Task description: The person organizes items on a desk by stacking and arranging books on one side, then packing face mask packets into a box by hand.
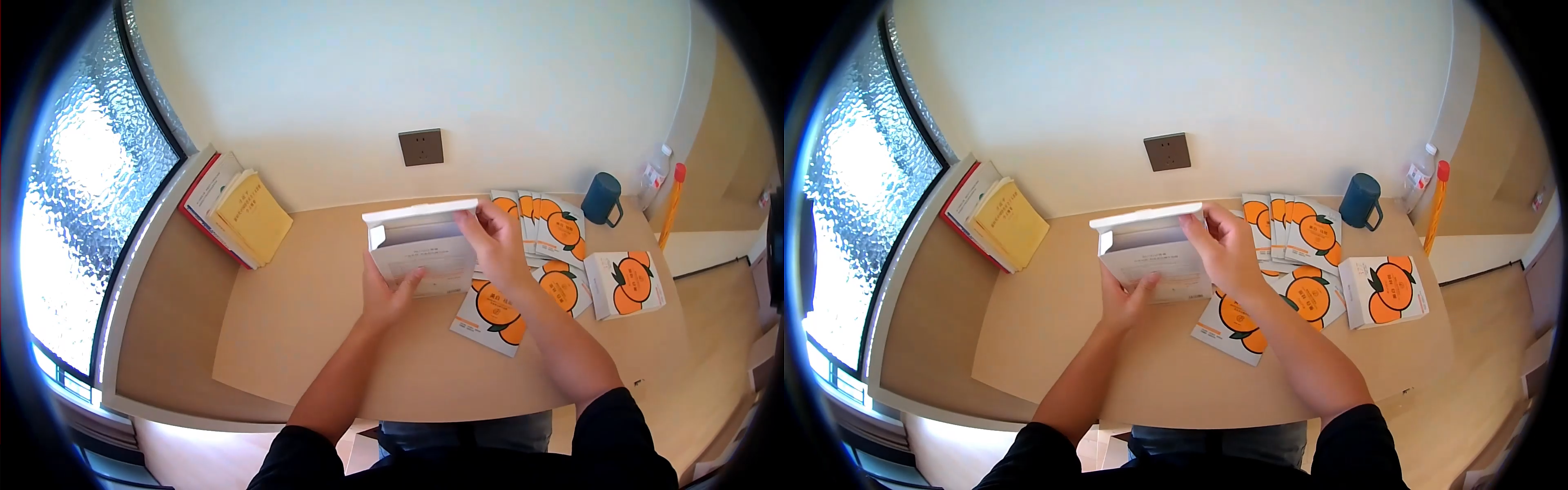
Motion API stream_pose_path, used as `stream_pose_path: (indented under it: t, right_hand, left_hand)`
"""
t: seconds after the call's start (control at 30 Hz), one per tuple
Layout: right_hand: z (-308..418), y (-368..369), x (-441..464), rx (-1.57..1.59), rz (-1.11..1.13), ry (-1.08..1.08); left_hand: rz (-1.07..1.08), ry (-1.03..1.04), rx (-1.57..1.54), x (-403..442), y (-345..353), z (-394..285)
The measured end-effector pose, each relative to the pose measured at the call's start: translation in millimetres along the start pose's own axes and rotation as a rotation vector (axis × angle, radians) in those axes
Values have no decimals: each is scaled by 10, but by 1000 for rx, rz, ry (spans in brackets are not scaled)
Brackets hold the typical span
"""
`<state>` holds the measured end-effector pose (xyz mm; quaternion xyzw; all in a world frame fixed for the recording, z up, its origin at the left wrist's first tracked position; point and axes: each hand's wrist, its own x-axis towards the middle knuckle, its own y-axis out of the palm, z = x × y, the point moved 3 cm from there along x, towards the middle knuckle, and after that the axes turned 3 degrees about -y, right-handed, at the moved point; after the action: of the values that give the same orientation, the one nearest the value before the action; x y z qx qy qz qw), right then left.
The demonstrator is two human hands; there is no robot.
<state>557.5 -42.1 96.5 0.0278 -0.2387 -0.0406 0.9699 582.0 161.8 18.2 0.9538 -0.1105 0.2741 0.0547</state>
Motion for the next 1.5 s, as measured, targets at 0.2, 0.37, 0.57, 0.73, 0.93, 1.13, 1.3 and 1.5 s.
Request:
stream_pose_path:
  t: [0.2,0.37,0.57,0.73,0.93,1.13,1.3,1.5]
  right_hand:
    - [-166,-36,104,149,-139,121]
    - [-179,-180,68,-44,9,110]
    - [144,-88,4,-121,162,-96]
    - [334,-80,-79,-242,304,-324]
    - [523,-121,-118,-395,296,-138]
    - [260,-199,12,-143,57,34]
    - [-31,-205,115,-79,1,187]
    - [170,-125,59,-139,70,284]
  left_hand:
    - [-109,-32,99,51,-67,120]
    - [-70,-7,153,19,-72,136]
    - [-140,-4,23,-28,-125,88]
    - [-212,261,113,173,-56,-566]
    - [-65,-3,265,488,-34,-914]
    - [-136,199,132,546,296,-970]
    - [53,395,584,583,169,-1098]
    - [165,105,745,600,90,-1482]
